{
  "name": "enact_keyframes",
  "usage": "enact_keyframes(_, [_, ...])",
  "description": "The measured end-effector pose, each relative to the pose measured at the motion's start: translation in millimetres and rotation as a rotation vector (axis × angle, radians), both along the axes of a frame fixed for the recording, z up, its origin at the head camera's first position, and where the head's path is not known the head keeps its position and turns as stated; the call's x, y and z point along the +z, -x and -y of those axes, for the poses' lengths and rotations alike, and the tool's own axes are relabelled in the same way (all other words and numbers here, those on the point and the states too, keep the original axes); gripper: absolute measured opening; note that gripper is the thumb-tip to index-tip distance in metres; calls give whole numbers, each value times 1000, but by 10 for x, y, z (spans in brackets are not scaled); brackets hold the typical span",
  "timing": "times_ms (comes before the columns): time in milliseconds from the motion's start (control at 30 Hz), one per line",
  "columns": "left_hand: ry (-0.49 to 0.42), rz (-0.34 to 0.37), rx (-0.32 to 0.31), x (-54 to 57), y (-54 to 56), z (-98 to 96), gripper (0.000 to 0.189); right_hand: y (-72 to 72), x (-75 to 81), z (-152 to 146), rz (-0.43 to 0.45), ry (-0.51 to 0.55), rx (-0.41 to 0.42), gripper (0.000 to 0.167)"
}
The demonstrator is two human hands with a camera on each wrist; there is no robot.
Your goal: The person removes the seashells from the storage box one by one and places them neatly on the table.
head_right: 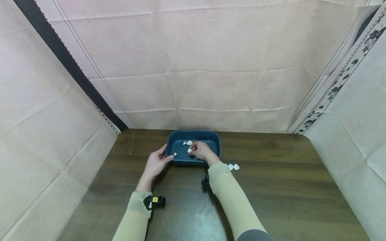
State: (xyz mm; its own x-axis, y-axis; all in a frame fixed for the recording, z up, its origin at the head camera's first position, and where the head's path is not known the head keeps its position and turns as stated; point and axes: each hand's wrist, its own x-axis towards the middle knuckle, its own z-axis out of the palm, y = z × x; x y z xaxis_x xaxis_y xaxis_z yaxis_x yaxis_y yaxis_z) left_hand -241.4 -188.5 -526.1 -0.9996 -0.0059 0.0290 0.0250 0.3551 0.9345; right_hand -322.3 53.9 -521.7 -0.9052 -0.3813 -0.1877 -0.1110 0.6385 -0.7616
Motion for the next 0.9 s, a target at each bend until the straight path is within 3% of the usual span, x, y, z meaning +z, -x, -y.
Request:
enact_keyframes(200, [20, -45, -27, 6, 37, -31, 71, -22, 47, -36, -34, 55, -74, 24])
enact_keyframes(333, [20, -32, -15, 6, 18, -19, 71, -44, 93, -42, -45, 81, -60, 26])
enact_keyframes(533, [20, -23, -20, 9, 15, 11, 71, -62, 210, -134, -144, 166, -91, 29])
enact_keyframes(733, [27, -10, -6, -18, 14, 23, 72, -182, 336, -398, -181, 254, -127, 30])
enact_keyframes(900, [12, -8, -15, -18, 8, -2, 71, -341, 346, -706, -192, 341, -197, 32])
